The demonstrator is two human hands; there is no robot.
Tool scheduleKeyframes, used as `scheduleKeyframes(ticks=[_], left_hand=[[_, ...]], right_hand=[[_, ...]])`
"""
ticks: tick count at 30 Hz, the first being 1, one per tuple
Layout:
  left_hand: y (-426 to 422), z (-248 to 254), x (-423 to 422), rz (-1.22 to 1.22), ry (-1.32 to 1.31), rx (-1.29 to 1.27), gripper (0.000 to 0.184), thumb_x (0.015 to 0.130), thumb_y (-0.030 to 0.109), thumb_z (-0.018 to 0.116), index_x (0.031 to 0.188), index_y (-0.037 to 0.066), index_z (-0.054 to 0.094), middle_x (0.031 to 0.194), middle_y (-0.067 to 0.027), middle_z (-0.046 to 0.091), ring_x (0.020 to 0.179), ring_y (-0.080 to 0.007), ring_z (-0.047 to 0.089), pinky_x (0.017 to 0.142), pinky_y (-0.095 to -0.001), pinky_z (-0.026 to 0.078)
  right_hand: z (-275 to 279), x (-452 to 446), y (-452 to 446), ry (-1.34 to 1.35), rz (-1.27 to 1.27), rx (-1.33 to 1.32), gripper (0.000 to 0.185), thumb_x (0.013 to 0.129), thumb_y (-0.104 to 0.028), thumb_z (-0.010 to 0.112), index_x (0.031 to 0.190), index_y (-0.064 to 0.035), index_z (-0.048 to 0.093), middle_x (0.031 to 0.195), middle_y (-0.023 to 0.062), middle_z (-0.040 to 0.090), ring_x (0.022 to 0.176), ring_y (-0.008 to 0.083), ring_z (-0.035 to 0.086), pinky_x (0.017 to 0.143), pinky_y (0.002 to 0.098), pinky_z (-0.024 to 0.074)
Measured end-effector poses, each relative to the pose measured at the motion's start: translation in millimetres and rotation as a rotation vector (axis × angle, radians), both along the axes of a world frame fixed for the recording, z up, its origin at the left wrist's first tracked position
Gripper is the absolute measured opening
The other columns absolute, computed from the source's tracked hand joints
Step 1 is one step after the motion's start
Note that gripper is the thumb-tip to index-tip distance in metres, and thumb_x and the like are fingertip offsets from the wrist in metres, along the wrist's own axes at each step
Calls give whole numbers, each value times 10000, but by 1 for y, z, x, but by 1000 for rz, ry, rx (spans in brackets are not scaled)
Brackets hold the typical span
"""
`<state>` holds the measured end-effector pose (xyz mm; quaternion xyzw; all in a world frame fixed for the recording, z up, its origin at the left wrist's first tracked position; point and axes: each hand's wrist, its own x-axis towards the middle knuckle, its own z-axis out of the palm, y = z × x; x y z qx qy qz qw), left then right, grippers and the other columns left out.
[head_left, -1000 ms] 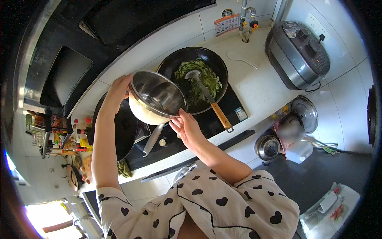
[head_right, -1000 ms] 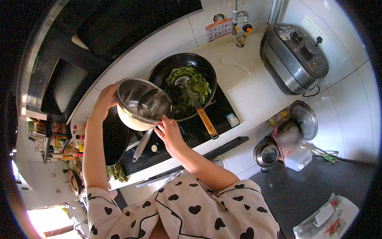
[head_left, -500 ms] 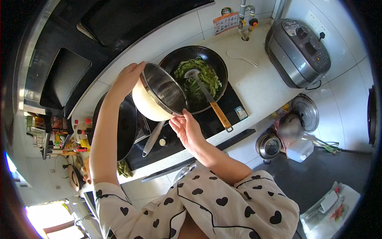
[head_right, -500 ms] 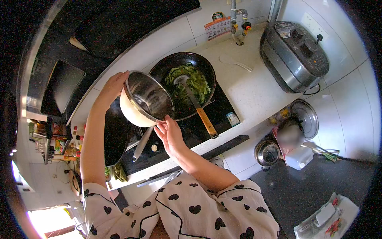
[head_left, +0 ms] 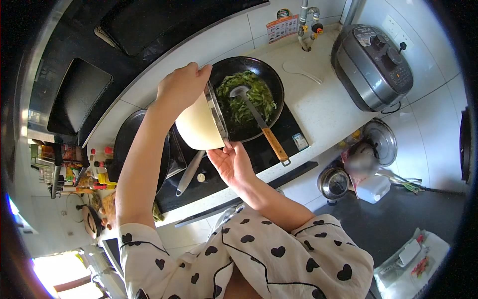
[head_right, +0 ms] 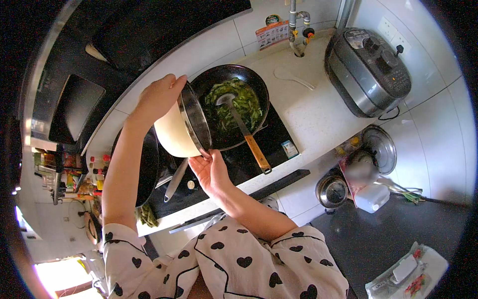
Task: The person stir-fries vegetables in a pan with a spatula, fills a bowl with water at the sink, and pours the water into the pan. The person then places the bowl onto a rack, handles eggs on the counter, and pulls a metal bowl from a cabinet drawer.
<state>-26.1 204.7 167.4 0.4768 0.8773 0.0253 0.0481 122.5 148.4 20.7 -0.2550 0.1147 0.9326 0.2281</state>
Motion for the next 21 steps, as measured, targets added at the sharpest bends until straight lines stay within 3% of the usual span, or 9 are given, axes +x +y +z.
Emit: scheduleKeyframes(ticks=[10,21], left_hand=[[-4,4,18,-35,94,92,428,896,431,401,824,42,565,765,-186,631,806,-387,608,735,-458,473],[-25,12,14,-2,116,166,425,895,437,408,837,47,566,755,-183,628,788,-383,606,719,-453,471]], right_hand=[[1,2,1,32,-13,-16,211,854,-112,342,651,-60,367,902,222,578,963,317,593,882,393,513],[4,-3,-3,4,-16,29,196,848,-96,331,658,-57,360,906,213,568,953,307,591,883,395,513]])
